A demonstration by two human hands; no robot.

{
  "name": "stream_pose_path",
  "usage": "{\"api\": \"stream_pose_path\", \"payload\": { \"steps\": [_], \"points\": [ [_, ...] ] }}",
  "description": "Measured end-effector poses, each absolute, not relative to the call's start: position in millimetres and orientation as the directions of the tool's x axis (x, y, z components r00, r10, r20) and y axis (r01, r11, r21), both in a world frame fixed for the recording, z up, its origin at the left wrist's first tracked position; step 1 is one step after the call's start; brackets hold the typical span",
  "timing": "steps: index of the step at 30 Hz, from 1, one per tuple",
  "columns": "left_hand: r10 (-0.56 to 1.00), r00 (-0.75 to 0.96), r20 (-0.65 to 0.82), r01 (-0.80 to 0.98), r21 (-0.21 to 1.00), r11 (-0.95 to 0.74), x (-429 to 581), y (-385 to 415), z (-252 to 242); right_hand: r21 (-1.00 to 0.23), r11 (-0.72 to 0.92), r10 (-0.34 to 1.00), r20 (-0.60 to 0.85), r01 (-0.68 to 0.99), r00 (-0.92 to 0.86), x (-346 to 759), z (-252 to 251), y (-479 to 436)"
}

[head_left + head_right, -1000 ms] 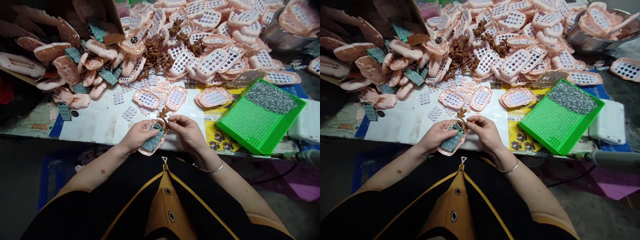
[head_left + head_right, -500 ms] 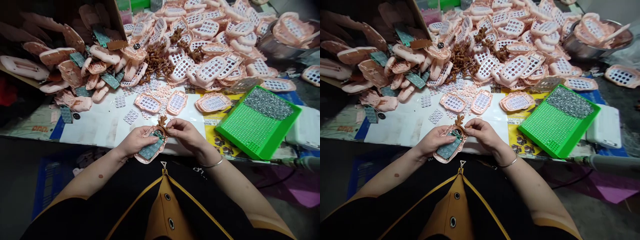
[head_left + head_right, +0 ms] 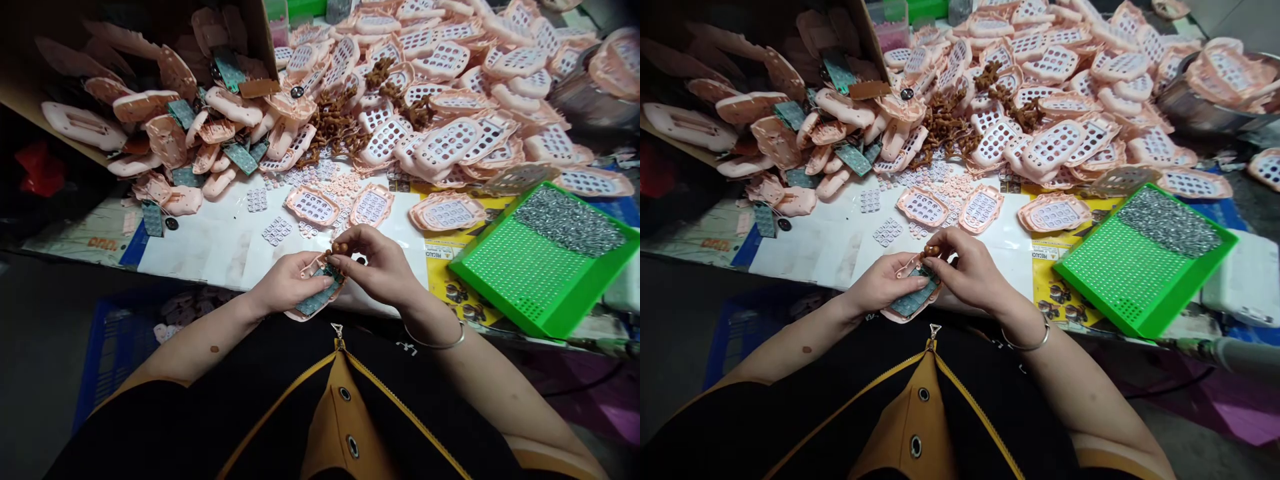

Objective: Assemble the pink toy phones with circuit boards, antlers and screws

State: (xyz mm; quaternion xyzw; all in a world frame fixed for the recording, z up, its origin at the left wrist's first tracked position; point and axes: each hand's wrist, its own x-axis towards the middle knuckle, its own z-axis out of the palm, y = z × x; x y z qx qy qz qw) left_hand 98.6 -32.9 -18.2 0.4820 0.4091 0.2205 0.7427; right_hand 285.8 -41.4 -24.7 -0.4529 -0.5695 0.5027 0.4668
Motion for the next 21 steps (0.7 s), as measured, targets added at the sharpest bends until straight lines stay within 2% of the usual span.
{"api": "stream_pose_path", "payload": {
  "steps": [4,9,14,21],
  "points": [
    [0.737,0.575,-0.355,0.12,0.928,0.354,96.7,-33.1,-19.3,-0.966,-0.139,0.979,-0.101,-0.219,-0.176,281.6,-29.8,-40.3],
    [0.692,0.605,-0.393,0.068,0.892,0.447,95.0,-31.2,-22.9,-0.914,-0.275,0.937,-0.185,-0.299,-0.297,282.6,-27.7,-33.1],
    [0.69,0.578,-0.437,-0.022,0.836,0.548,94.9,-28.4,-20.6,-0.902,-0.276,0.95,-0.204,-0.332,-0.236,281.3,-34.6,-35.2],
    [0.676,0.625,-0.389,-0.094,0.823,0.56,92.1,-28.5,-25.6,-0.958,-0.193,0.971,-0.157,-0.21,-0.178,277.1,-38.2,-42.7]
  ]
}}
